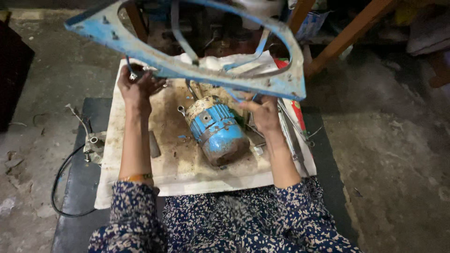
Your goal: The person assembles a blue electric motor onto a metal frame. They align the motor with the frame, insert bolts, and tighten them using a wrench and screwdriver. The person repeatedly adjusts the motor and frame to ensure proper alignment.
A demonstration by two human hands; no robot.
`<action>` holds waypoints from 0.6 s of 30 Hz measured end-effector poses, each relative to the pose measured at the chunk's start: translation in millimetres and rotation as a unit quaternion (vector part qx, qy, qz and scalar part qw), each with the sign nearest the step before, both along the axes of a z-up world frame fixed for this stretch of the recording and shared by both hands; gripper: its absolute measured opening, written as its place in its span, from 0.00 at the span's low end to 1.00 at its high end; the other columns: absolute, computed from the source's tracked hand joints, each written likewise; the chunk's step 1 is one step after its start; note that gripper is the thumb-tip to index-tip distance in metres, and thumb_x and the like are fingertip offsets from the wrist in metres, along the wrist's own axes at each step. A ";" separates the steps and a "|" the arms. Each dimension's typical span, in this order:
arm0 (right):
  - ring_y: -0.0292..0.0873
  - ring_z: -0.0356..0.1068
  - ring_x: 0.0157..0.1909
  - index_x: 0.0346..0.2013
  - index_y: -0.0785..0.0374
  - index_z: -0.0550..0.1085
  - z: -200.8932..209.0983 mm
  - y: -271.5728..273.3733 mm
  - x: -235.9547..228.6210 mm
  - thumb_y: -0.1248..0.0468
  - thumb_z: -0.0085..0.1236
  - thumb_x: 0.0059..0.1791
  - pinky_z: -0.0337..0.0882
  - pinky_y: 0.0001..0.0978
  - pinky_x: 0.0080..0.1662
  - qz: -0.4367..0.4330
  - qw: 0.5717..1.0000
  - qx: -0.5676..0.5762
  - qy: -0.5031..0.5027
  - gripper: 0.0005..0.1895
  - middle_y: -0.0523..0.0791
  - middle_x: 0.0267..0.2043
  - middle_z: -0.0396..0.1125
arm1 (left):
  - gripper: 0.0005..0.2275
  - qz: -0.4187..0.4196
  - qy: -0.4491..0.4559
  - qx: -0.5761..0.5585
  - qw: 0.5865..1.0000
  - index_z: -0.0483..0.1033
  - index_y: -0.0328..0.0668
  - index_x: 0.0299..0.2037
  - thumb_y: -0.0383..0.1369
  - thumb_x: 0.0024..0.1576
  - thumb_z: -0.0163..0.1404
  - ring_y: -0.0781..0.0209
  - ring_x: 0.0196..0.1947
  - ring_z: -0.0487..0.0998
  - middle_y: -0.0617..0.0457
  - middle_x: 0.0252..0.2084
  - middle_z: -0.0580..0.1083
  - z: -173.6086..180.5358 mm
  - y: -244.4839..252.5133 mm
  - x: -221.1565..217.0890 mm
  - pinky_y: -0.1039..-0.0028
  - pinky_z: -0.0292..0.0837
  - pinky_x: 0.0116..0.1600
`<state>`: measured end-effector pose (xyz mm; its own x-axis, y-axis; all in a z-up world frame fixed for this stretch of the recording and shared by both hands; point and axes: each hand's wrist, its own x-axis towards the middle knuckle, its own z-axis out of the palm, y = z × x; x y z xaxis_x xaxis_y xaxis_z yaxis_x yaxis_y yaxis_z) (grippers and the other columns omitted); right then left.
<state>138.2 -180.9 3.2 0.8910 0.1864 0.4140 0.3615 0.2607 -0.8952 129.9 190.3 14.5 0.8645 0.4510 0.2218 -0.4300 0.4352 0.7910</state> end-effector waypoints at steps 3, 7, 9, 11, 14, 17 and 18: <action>0.40 0.69 0.44 0.45 0.62 0.71 -6.8 2.2 -24.5 0.78 0.64 0.38 0.70 0.36 0.50 -0.045 0.996 -0.039 0.068 0.23 0.42 0.39 0.68 | 0.15 0.031 0.026 -0.001 0.999 0.66 0.35 0.55 0.15 0.59 0.47 0.53 0.36 0.80 0.45 0.40 0.74 -27.1 -6.6 -36.1 0.53 0.82 0.48; 0.43 0.71 0.55 0.54 0.67 0.71 -16.2 -16.4 -16.8 0.71 0.62 0.50 0.72 0.39 0.60 0.037 0.998 -0.045 0.010 0.19 0.45 0.50 0.72 | 0.15 0.055 0.038 -0.036 0.997 0.65 0.39 0.56 0.21 0.60 0.51 0.54 0.41 0.81 0.45 0.45 0.74 -72.4 -23.4 -59.3 0.53 0.81 0.47; 0.45 0.69 0.56 0.58 0.69 0.68 -20.8 -19.8 -12.4 0.66 0.63 0.55 0.76 0.44 0.60 0.091 0.994 -0.001 0.055 0.20 0.46 0.52 0.69 | 0.18 0.075 0.050 -0.084 0.992 0.62 0.45 0.57 0.25 0.58 0.52 0.54 0.41 0.81 0.47 0.47 0.73 -79.5 -30.0 -67.8 0.55 0.82 0.44; 0.44 0.66 0.59 0.66 0.67 0.60 -24.0 -19.7 -13.9 0.61 0.60 0.55 0.70 0.39 0.60 0.039 0.997 -0.061 -0.007 0.29 0.46 0.58 0.65 | 0.22 0.119 0.122 -0.173 0.970 0.57 0.58 0.56 0.31 0.55 0.54 0.53 0.38 0.84 0.48 0.49 0.74 -77.7 -51.4 -76.5 0.60 0.84 0.39; 0.47 0.65 0.65 0.70 0.68 0.58 -25.7 -9.0 -34.3 0.54 0.58 0.55 0.68 0.39 0.63 -0.065 0.986 -0.144 -0.053 0.35 0.51 0.64 0.63 | 0.22 0.230 0.153 -0.149 0.950 0.58 0.41 0.61 0.39 0.63 0.55 0.49 0.37 0.73 0.43 0.50 0.69 -65.2 -104.4 -104.3 0.61 0.67 0.36; 0.51 0.68 0.64 0.68 0.68 0.57 -16.1 8.0 -76.1 0.51 0.61 0.53 0.70 0.42 0.63 -0.173 0.958 -0.226 -0.043 0.38 0.55 0.63 0.64 | 0.25 0.374 0.053 0.347 0.858 0.60 0.34 0.65 0.34 0.62 0.57 0.45 0.60 0.68 0.40 0.59 0.67 -42.6 -158.8 -144.5 0.56 0.64 0.65; 0.52 0.69 0.62 0.68 0.68 0.57 -11.1 15.0 -92.6 0.51 0.63 0.52 0.71 0.42 0.62 -0.207 0.944 -0.254 -0.034 0.39 0.56 0.62 0.64 | 0.26 0.371 0.001 0.414 0.831 0.61 0.33 0.62 0.34 0.57 0.57 0.45 0.61 0.67 0.39 0.57 0.67 -32.8 -170.8 -156.8 0.55 0.61 0.66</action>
<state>45.6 -165.8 -7.9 0.9054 0.0173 0.4243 0.3998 -0.3717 -0.8379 -26.9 19.6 -18.3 0.4178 0.5541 0.7200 -0.3350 -0.6426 0.6890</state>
